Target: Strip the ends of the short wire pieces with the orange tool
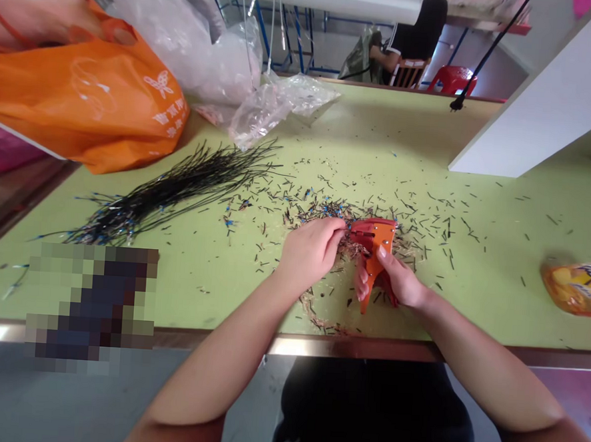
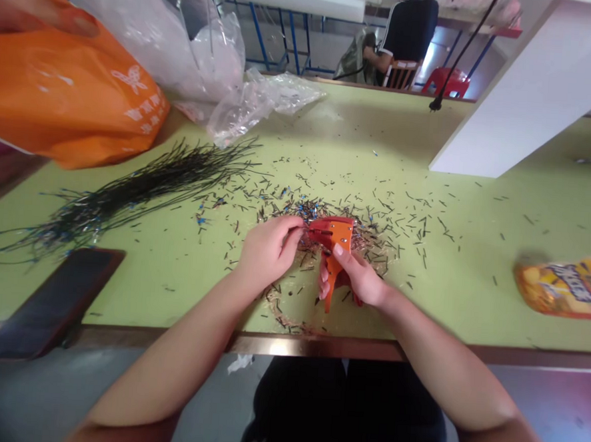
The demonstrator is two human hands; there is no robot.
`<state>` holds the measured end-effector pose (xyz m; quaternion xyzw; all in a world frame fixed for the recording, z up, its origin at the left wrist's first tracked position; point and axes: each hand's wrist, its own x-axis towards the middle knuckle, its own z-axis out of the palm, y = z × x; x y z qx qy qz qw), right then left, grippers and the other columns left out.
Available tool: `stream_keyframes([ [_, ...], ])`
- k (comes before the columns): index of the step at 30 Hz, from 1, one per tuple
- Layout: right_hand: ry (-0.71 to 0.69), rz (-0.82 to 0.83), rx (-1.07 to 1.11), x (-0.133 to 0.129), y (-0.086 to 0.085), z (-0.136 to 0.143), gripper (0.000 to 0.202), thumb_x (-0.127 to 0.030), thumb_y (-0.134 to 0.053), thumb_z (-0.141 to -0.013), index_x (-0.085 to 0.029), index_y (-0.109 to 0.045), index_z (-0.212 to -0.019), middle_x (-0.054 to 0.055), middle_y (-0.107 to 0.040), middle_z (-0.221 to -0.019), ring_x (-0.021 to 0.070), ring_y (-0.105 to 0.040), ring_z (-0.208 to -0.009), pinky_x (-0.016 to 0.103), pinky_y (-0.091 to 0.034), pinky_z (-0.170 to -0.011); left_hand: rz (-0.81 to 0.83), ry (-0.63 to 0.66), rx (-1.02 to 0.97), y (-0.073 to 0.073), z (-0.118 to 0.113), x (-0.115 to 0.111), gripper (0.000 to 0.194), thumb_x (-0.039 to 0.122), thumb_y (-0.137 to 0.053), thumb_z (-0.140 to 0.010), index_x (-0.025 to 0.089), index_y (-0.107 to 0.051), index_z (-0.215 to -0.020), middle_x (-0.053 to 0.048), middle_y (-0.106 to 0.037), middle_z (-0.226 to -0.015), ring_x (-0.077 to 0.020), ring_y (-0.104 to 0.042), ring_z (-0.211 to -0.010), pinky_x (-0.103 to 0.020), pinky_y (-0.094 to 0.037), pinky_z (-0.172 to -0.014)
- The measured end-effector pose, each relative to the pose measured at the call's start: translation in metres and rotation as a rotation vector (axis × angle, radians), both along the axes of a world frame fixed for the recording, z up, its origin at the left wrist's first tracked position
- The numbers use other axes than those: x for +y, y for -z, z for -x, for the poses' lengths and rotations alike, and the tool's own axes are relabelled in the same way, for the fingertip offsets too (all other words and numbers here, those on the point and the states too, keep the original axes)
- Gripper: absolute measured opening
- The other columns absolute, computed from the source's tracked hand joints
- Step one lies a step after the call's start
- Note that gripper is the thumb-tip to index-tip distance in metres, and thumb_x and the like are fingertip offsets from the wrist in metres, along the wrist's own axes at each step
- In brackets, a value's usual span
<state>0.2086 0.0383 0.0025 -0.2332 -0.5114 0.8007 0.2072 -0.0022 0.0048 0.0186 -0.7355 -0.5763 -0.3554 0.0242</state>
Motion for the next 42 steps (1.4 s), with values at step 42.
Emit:
stream_keyframes([
  [42,-0.015,0.131,0.123,-0.016,0.010,0.010,0.065,-0.082,-0.055,-0.089,-0.018,-0.065,-0.082,0.005,-0.066,-0.072,0.0202,-0.064,-0.066,0.036,-0.055,-0.069,0.129,0.058,-0.099,0.001,-0.001,-0.002,0.031,0.031,-0.032,-0.107,0.020,-0.059,-0.095,-0.002,-0.068,-0.075,-0.0162,-0.062,-0.063,-0.029,-0.040,-0.061],
])
